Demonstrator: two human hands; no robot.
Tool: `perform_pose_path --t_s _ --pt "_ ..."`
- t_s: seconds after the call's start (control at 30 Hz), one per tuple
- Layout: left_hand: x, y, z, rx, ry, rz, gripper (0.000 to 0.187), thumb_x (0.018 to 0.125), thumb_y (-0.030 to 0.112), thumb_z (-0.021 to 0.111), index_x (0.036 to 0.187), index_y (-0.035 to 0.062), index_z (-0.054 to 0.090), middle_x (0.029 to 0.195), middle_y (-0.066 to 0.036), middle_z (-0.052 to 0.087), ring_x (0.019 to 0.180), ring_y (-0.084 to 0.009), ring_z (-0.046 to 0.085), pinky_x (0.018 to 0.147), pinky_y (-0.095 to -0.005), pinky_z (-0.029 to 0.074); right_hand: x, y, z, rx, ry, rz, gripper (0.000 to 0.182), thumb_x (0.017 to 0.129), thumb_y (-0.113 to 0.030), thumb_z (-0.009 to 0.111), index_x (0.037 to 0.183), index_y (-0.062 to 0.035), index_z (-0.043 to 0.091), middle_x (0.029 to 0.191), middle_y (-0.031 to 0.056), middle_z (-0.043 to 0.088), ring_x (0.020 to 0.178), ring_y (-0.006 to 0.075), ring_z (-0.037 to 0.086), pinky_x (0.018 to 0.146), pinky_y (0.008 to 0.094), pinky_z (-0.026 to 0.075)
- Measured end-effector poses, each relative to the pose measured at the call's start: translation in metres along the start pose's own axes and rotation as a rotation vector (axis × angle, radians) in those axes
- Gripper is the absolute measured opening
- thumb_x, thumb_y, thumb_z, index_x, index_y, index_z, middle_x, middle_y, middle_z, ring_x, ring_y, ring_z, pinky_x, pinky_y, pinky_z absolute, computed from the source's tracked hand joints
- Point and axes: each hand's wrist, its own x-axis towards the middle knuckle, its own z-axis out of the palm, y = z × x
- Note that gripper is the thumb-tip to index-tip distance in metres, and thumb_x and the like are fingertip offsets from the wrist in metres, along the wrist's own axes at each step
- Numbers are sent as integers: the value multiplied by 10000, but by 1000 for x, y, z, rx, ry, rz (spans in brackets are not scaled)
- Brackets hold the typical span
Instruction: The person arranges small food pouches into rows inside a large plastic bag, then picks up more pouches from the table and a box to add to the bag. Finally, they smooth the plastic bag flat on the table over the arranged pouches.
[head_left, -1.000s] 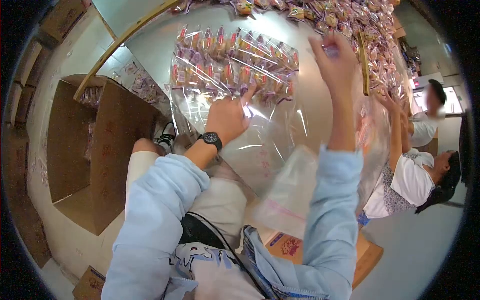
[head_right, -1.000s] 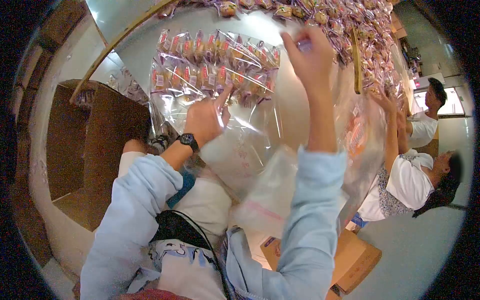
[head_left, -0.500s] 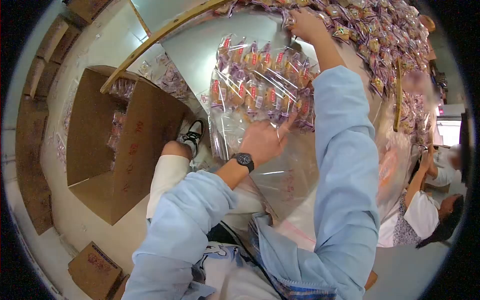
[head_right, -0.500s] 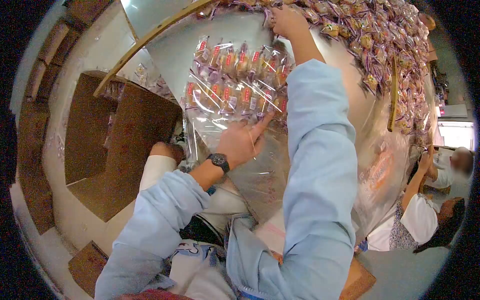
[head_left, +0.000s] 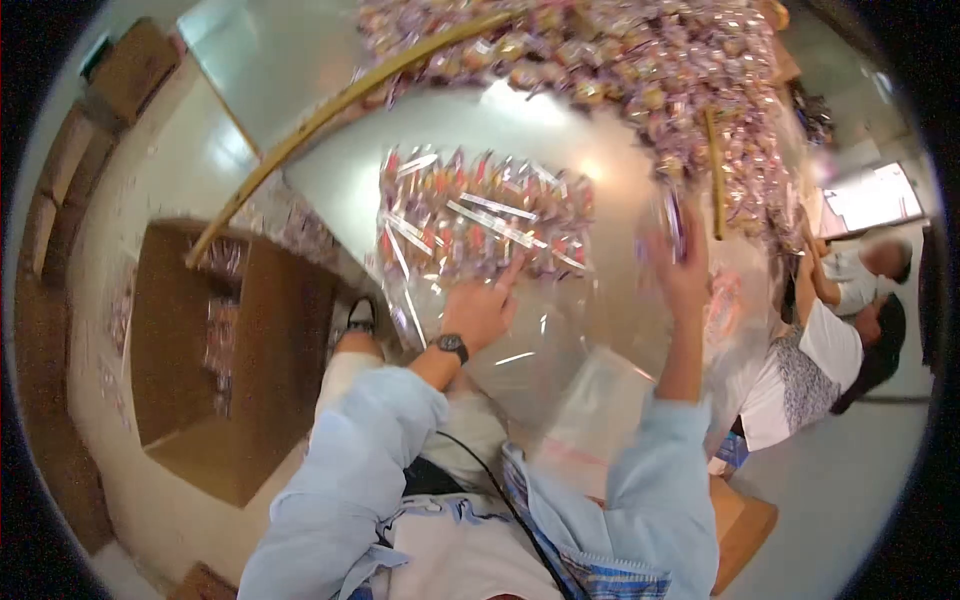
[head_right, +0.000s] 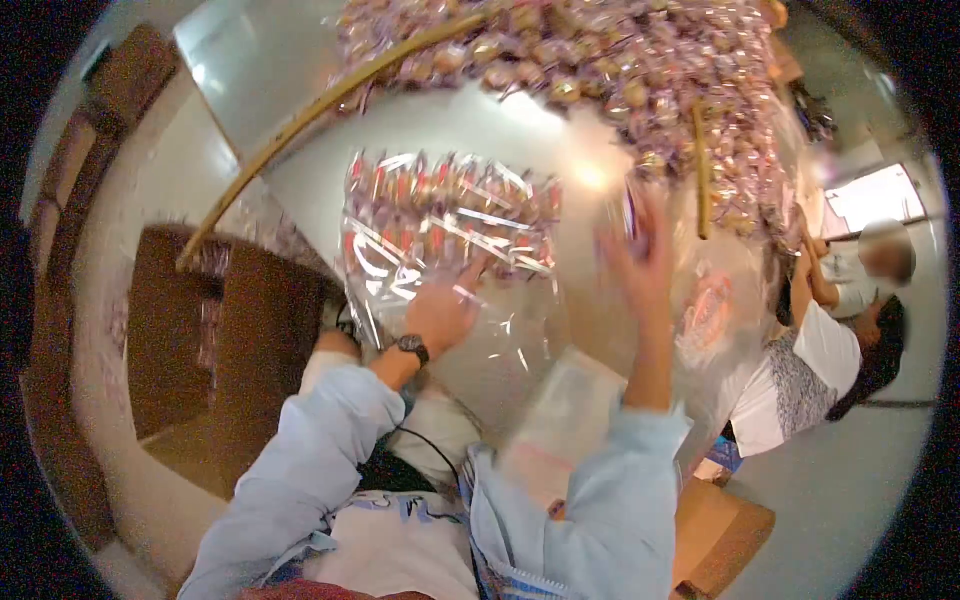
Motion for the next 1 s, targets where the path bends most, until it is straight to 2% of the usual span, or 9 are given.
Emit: perform_pose_path --t_s 0.1,0.23,0.3,0.4,0.43,0.47,0.6,0.8,1.0 --pt "-4 2 0 -30 -39 -13 844 827 204 655 1589 299 305 876 -189 701 768 -394 665 733 -504 530 -137 -1 -46 -516 298 164 725 880 -188 763 1482 4 407 1207 128 647 964 191 648 798 337 530" --pt "-14 2 -12 -115 -40 -1 802 817 177 660 1557 317 384 856 -192 694 722 -387 647 684 -485 518 -277 -13 -21 -647 513 622 739 849 -278 765 1449 -47 400 1267 203 639 1103 319 659 921 391 516" --pt "-15 10 -24 -249 -92 -59 717 846 160 632 1534 238 447 870 -205 665 760 -372 624 742 -459 499 -310 -14 -16 -661 544 651 686 840 -281 757 1412 -71 442 1249 194 644 1118 336 650 941 401 510" --pt "-12 -23 16 -314 228 345 687 870 146 618 1532 127 436 969 -212 640 888 -359 606 845 -453 479 -331 0 -19 -717 547 621 636 826 -273 751 1378 -92 490 1228 174 655 1105 357 649 953 415 507" --pt "-17 -18 10 -189 177 356 699 872 114 623 1534 56 406 1065 -195 614 995 -363 578 906 -448 460 -332 2 -21 -738 536 600 625 821 -267 750 1370 -97 504 1221 166 659 1094 362 651 953 419 507" --pt "-27 11 -12 -319 17 118 721 844 108 648 1525 69 416 1085 -181 602 1042 -364 559 923 -459 455 -327 -2 -22 -738 518 612 612 822 -272 746 1364 -101 519 1250 161 644 1121 367 633 964 431 503" --pt "-24 12 -26 270 148 362 643 854 183 657 1454 50 469 1222 -176 603 1113 -337 559 999 -502 418 -321 4 -17 -978 404 501 590 842 -283 723 1373 -113 530 1367 166 570 1214 372 567 990 458 494" --pt "-8 25 -46 589 256 424 605 885 274 652 1431 63 499 1427 -146 524 1395 -321 413 1164 -553 292 -319 -8 -20 -866 429 525 550 874 -241 704 1382 -115 536 1303 172 594 1190 406 562 989 481 489" --pt "16 10 -50 638 193 368 583 918 364 654 1460 209 504 1489 -116 488 1412 -312 405 1157 -624 252 -328 -44 -26 47 486 553 520 904 -168 733 1389 -111 555 1046 50 680 991 182 643 901 342 523"
